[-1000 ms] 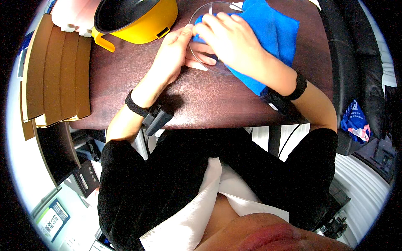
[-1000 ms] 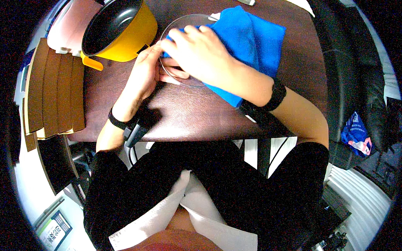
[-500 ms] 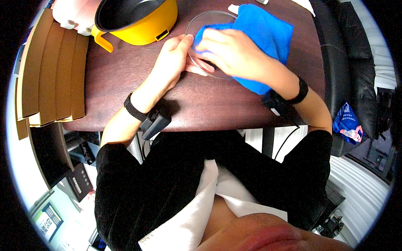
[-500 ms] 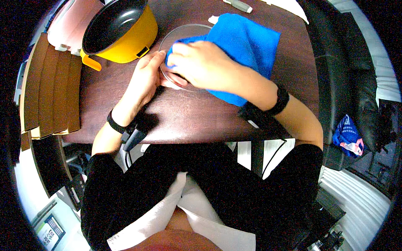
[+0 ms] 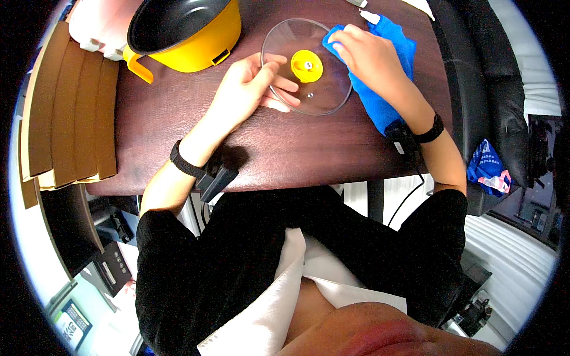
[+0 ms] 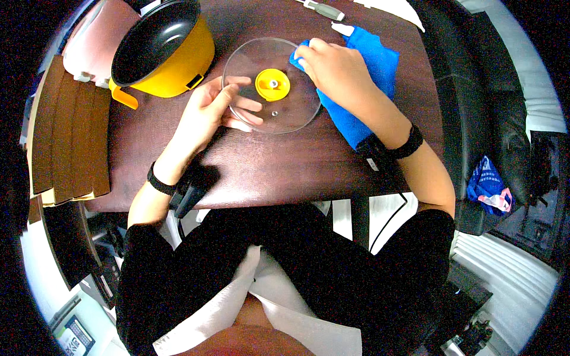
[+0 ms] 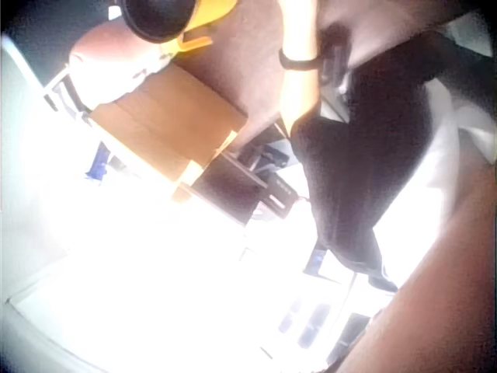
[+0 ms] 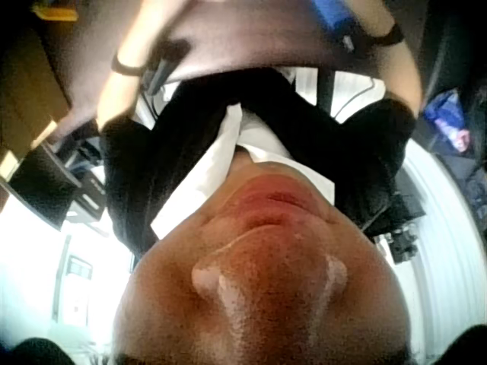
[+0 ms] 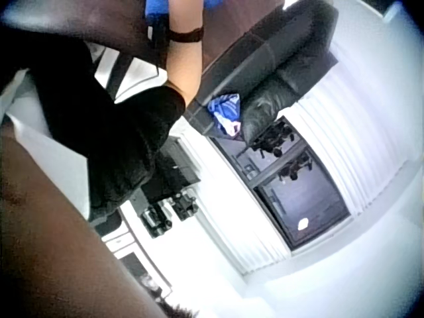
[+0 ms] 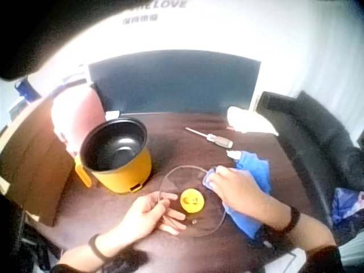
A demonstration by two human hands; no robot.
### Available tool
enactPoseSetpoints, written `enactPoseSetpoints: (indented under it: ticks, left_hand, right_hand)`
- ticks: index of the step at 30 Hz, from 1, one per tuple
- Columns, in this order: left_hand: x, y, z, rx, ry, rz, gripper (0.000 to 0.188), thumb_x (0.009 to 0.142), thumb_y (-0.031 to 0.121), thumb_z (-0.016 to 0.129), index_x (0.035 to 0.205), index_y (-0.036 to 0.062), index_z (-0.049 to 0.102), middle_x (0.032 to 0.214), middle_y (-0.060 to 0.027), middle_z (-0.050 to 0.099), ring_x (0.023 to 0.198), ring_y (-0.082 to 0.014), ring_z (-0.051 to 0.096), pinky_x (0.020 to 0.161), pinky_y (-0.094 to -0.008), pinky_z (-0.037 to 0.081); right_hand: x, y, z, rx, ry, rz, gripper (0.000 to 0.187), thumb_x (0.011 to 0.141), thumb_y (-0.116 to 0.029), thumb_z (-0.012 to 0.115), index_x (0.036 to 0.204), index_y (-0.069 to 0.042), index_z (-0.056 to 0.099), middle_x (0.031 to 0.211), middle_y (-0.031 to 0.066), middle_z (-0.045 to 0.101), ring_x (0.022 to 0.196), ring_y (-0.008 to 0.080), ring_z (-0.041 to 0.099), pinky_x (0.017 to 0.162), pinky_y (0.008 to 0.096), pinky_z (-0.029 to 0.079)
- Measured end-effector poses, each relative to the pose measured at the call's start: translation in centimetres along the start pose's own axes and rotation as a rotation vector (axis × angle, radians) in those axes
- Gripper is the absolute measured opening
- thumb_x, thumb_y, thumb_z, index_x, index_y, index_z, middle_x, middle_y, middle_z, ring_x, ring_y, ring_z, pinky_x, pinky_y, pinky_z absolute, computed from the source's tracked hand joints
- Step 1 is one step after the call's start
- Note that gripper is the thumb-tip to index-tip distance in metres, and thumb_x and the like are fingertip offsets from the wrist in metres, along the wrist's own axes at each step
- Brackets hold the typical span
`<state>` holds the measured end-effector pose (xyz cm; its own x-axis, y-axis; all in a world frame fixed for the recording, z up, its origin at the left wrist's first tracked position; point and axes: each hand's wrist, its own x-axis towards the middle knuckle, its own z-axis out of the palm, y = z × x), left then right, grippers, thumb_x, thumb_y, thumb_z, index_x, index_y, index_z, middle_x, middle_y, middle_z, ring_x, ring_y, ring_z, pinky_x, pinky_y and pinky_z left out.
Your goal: The person uses a screwdriver to tighten a screw on a glass lid with a yellow knob. They then wipe the inside of a yellow pot with a blue cloth and place the lid on the pot.
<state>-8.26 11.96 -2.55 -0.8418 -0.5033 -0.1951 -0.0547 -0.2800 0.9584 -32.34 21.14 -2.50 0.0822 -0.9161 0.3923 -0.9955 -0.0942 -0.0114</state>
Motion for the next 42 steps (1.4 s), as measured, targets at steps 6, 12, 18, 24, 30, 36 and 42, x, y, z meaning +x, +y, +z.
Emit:
enactPoseSetpoints:
  ticks: [6,12,18,24,30,36,42]
  left_hand:
    - [-0.8,2.2,-1.0,0.225,0.132,0.110,0.032,0.101,0.019,0.039,0.121,-0.0048,0.045,0.089,-0.0191,0.065,0.073,-0.0243,0.069,0.060,-0.0269,0.056]
    - [-1.0,4.8,-0.6,1.101,0.401,0.593,0.019,0.091,0.010,0.054,0.107,0.0012,0.060,0.062,-0.0104,0.063,0.055,-0.0196,0.065,0.052,-0.0305,0.050]
    - [-1.7,6.0,-0.1,1.791,0.033,0.893,0.036,0.077,0.007,0.061,0.113,0.0049,0.059,0.064,-0.0053,0.057,0.049,-0.0169,0.058,0.044,-0.0303,0.047]
    - [-2.7,4.8,1.5,2.071,-0.332,0.856,0.044,0.076,0.023,0.062,0.118,0.0088,0.060,0.086,-0.0117,0.060,0.069,-0.0195,0.060,0.058,-0.0304,0.051]
    - [-2.6,2.4,1.2,2.021,-0.347,0.787,0.047,0.079,0.039,0.063,0.117,0.0117,0.061,0.095,-0.0108,0.062,0.083,-0.0227,0.063,0.069,-0.0330,0.052]
    - [-2.2,1.4,0.5,1.856,-0.281,0.835,0.048,0.079,0.043,0.066,0.112,0.0090,0.061,0.091,-0.0101,0.063,0.079,-0.0236,0.064,0.066,-0.0340,0.052]
    - [-0.7,2.3,1.3,1.676,-0.085,0.555,0.051,0.078,0.048,0.066,0.102,0.0061,0.051,0.072,-0.0109,0.059,0.056,-0.0269,0.063,0.047,-0.0336,0.049]
  right_hand:
    - [-0.7,2.3,1.3,-0.019,-0.010,0.193,0.016,0.091,-0.025,0.053,0.097,-0.014,0.062,0.086,0.0070,0.062,0.078,0.0282,0.064,0.064,0.0397,0.052]
    - [-0.9,2.9,1.5,0.208,0.037,0.279,0.018,0.090,-0.023,0.055,0.100,-0.010,0.063,0.095,0.0081,0.064,0.087,0.0309,0.063,0.072,0.0388,0.051]
    - [-1.3,3.8,2.2,0.352,0.114,0.256,0.020,0.090,-0.025,0.053,0.098,-0.011,0.064,0.097,0.0101,0.066,0.089,0.0316,0.063,0.075,0.0407,0.051]
    - [-1.6,4.0,3.1,0.305,0.157,0.276,0.021,0.090,-0.028,0.055,0.097,-0.011,0.064,0.097,0.0100,0.065,0.088,0.0304,0.063,0.073,0.0404,0.051]
    - [-1.3,2.0,-0.3,0.443,0.187,0.231,0.017,0.083,-0.015,0.060,0.094,-0.004,0.064,0.090,0.0137,0.064,0.081,0.0325,0.063,0.072,0.0390,0.050]
    - [-1.9,2.2,3.0,0.307,0.146,0.156,0.019,0.086,-0.027,0.057,0.095,-0.012,0.064,0.088,0.0080,0.064,0.080,0.0294,0.064,0.068,0.0395,0.053]
    - [-1.8,0.8,2.2,0.353,0.147,0.096,0.016,0.086,-0.024,0.058,0.093,-0.011,0.064,0.087,0.0083,0.063,0.079,0.0290,0.064,0.068,0.0395,0.053]
